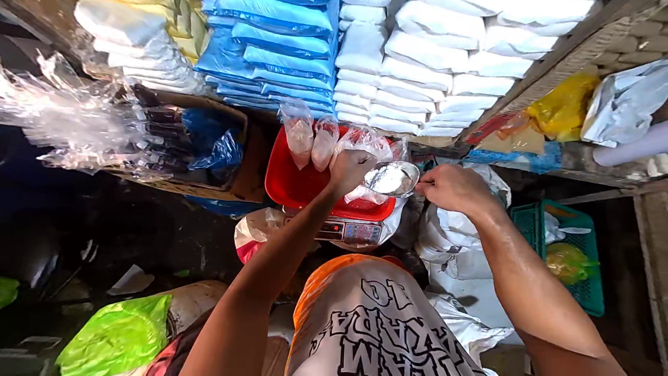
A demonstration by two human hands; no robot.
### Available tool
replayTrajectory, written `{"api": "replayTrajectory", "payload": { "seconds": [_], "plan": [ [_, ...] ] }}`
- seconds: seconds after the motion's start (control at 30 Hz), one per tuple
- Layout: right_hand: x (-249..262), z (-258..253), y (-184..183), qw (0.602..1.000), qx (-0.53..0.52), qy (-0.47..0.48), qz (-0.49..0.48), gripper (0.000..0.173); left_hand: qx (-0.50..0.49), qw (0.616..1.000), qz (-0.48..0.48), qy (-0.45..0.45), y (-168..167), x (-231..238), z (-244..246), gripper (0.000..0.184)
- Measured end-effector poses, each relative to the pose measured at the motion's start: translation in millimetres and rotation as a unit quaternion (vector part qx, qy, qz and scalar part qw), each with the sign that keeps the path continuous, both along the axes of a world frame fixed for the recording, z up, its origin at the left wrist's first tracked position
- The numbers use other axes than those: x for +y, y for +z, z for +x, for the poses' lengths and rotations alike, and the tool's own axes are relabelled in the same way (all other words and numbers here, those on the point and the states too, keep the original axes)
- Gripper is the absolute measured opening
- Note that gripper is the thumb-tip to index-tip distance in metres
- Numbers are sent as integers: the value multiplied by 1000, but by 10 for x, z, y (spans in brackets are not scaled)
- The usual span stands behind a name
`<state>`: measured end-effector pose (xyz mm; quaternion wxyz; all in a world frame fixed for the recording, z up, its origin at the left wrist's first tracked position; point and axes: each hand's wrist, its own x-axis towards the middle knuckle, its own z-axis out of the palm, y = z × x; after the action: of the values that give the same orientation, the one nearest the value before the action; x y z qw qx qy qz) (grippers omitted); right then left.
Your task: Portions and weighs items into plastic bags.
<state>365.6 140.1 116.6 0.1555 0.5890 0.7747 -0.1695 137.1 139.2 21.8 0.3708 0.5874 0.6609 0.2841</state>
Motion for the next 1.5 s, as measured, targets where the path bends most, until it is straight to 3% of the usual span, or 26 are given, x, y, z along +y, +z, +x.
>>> {"api": "replayTrajectory", "payload": {
  "seconds": [0.03,0.1,0.47,0.7,0.9,1.13,1.3,1.5],
  "plan": [
    [5,-47,25,1000,-17,1,-4,36,-61,996,67,4,-270,39,-35,25],
    [14,-112,20,999,-39,6,-7,40,-130,990,49,12,-460,71,-68,23],
    [-2,-224,-31,999,-50,-1,8,39,-151,984,-46,77,-460,73,-4,23],
    [-157,188,-193,998,49,-41,-4,34,-53,998,-17,38,-380,98,-230,41],
    [-493,517,-395,982,169,-69,52,31,-120,991,-4,60,-223,7,-578,38],
    [-574,703,-647,956,275,-97,40,22,-194,975,55,93,66,-280,-1164,27],
    [-670,786,-1011,912,393,-109,51,16,-219,941,196,166,-98,-490,-1471,29],
    [-773,859,-1228,867,479,-117,70,16,-307,904,207,213,-150,-694,-1463,36]
  ]
}}
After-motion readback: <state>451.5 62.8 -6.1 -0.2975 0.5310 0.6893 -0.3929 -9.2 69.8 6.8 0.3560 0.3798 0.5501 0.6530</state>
